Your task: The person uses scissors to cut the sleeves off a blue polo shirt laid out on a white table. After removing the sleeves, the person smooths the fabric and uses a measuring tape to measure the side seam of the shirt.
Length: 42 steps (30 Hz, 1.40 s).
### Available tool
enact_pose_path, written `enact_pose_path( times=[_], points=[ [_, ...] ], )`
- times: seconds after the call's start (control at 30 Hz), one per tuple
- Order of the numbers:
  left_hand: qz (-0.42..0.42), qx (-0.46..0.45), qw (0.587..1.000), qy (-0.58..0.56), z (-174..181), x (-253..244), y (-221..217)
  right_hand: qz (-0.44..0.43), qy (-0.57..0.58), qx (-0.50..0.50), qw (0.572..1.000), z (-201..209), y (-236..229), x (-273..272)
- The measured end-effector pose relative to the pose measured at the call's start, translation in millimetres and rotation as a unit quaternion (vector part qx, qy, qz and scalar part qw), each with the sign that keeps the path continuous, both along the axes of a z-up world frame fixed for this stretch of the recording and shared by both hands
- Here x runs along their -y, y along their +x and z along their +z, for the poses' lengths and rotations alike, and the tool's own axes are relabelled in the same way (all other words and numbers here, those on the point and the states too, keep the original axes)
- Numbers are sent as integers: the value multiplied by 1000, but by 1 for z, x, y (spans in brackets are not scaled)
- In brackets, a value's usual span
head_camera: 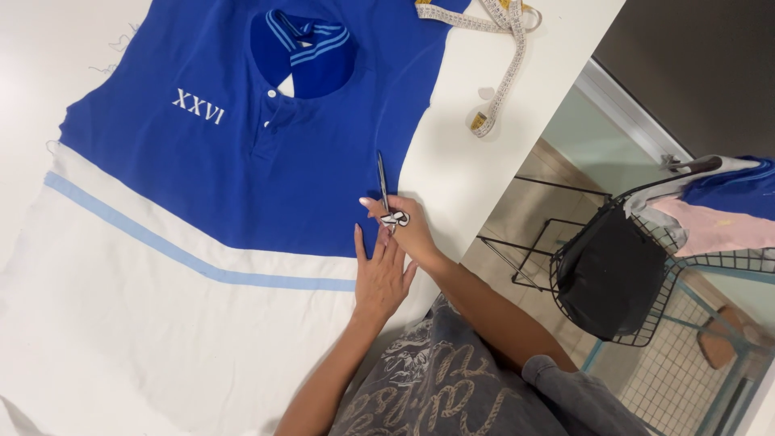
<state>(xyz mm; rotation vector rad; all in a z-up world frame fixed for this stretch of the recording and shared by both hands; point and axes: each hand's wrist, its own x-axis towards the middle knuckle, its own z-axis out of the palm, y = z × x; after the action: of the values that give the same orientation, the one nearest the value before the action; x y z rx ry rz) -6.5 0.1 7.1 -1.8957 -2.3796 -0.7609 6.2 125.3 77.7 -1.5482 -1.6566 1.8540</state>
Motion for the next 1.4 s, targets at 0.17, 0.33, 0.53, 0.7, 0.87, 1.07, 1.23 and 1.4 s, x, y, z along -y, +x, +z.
enact_pose_path(
  times=[0.17,0.33,0.53,0.7,0.87,1.07,1.23,1.4],
  points=[
    [-5,15,1000,2,20,-1,-6,-14,10,-36,999,-4,-7,-3],
    [-3,12,1000,-8,32,-3,-9,-34,4,-72,997,-1,-16,-9],
    [-8,9,1000,-7,27,-1,-7,-80,-13,-71,994,-9,-17,-4],
    [-2,6,1000,-18,20,-2,-4,-92,-11,-105,990,5,-28,-14],
    [-4,12,1000,-21,20,-2,-5,-106,-23,-108,988,-3,-24,-12],
    [-8,15,999,-29,16,-1,-4,-130,-25,-119,984,-17,-36,-21],
    [-7,19,999,-29,7,0,-1,-150,-25,-141,978,-29,-44,-27],
    [-17,16,999,-49,-5,3,1,-186,-36,-136,972,-36,-47,-21]
  ],
)
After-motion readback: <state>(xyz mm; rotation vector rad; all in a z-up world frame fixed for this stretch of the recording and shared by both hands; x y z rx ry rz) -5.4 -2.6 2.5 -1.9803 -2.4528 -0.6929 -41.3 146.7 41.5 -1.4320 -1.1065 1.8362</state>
